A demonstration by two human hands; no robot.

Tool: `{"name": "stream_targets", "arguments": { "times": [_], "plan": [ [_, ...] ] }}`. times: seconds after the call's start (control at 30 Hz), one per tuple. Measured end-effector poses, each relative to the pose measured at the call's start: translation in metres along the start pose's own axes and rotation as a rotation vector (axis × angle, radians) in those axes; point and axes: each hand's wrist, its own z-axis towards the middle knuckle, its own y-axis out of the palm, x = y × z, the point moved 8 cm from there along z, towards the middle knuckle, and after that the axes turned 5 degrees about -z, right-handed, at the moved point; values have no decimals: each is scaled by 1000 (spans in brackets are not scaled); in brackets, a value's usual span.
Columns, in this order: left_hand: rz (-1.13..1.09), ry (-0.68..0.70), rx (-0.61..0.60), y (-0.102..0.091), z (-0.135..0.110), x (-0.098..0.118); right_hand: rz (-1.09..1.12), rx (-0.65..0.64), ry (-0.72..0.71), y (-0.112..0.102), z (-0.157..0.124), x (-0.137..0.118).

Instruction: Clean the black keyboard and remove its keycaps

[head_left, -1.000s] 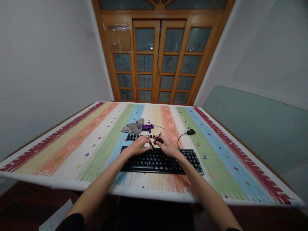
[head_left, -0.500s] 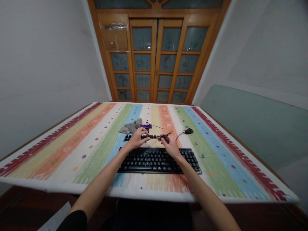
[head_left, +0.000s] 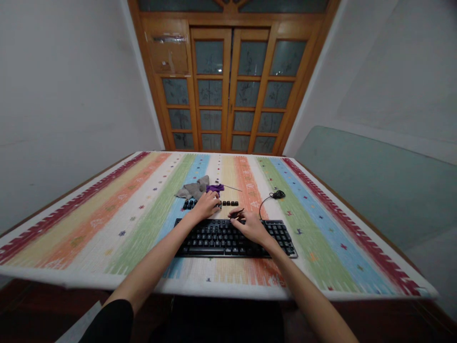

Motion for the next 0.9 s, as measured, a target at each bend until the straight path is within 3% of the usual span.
{"name": "stream_targets", "arguments": {
  "times": [0.43,0.9],
  "plan": [
    [37,23,6,10,0,-4,-12,-105,-28,10,-4,-4],
    [7,2,24,-2,-5,-1,-43,-102,-49,19,1,-8]
  ]
}}
